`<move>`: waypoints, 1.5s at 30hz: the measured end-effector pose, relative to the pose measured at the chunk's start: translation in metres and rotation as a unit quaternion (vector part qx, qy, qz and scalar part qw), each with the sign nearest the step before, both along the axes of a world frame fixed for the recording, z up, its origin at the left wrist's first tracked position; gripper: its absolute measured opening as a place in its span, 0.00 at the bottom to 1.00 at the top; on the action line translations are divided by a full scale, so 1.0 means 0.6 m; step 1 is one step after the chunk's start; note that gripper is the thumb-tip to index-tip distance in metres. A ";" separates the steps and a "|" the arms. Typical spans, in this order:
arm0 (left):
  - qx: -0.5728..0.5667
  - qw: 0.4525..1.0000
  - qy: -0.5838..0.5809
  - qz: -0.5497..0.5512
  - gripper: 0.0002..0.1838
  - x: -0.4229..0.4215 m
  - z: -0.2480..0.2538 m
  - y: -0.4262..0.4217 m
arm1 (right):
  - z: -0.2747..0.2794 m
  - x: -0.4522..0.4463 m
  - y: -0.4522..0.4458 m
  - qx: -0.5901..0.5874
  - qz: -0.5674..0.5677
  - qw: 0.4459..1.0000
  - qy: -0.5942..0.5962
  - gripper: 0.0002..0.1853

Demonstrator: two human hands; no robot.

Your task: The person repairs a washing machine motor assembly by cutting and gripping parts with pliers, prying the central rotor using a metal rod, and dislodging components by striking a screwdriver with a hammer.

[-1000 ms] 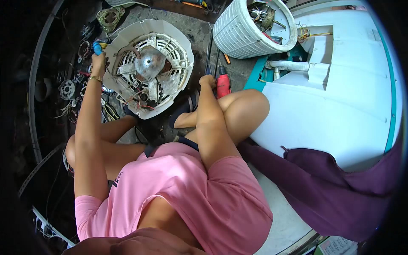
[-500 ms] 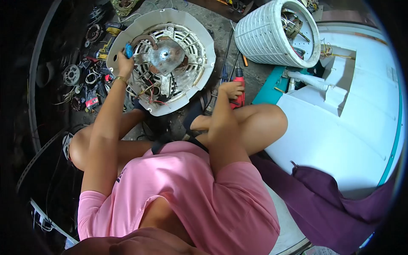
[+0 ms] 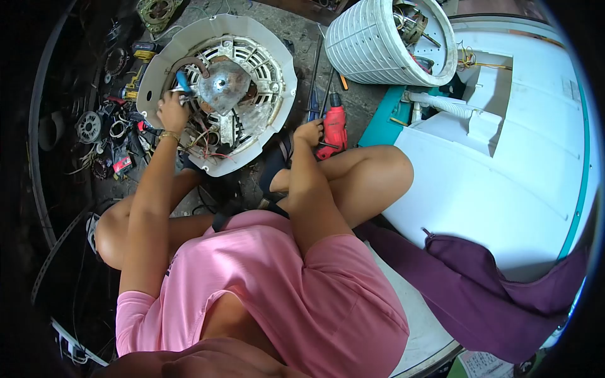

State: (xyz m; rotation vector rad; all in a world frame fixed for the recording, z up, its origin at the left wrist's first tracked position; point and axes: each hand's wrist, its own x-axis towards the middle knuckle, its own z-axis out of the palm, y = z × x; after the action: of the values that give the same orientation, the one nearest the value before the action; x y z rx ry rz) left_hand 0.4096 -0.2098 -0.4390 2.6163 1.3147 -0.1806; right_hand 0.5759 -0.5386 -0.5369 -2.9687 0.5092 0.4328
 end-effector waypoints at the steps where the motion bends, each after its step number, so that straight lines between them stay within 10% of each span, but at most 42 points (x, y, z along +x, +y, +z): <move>1: 0.014 0.999 0.013 -0.032 0.19 0.001 -0.004 -0.010 | 0.020 0.014 -0.003 0.011 -0.009 0.999 0.045 0.16; 10: -0.326 0.941 -0.092 0.008 0.27 -0.010 -0.085 -0.005 | 0.029 0.010 -0.005 0.057 0.001 0.998 -0.024 0.11; 25: -0.243 0.966 -0.079 -0.029 0.28 -0.018 -0.063 -0.034 | 0.033 0.025 0.000 -0.046 0.084 0.985 0.141 0.13; 29: -0.220 0.972 -0.074 -0.032 0.28 -0.023 -0.068 -0.035 | 0.064 0.064 0.016 -0.021 -0.077 0.996 -0.041 0.11; 33: -0.221 0.971 -0.082 -0.034 0.29 -0.024 -0.073 -0.038 | 0.064 0.040 0.029 0.016 0.142 0.989 0.041 0.12; 45: -0.236 0.966 -0.098 -0.035 0.27 -0.024 -0.066 -0.037 | 0.034 0.024 0.038 -0.003 0.128 0.980 0.154 0.19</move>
State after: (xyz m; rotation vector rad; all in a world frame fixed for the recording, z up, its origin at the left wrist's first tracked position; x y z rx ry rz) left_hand 0.3955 -0.2320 -0.4788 2.2108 0.9699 -0.2093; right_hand 0.5902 -0.5157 -0.5166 -2.9960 0.1489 0.9257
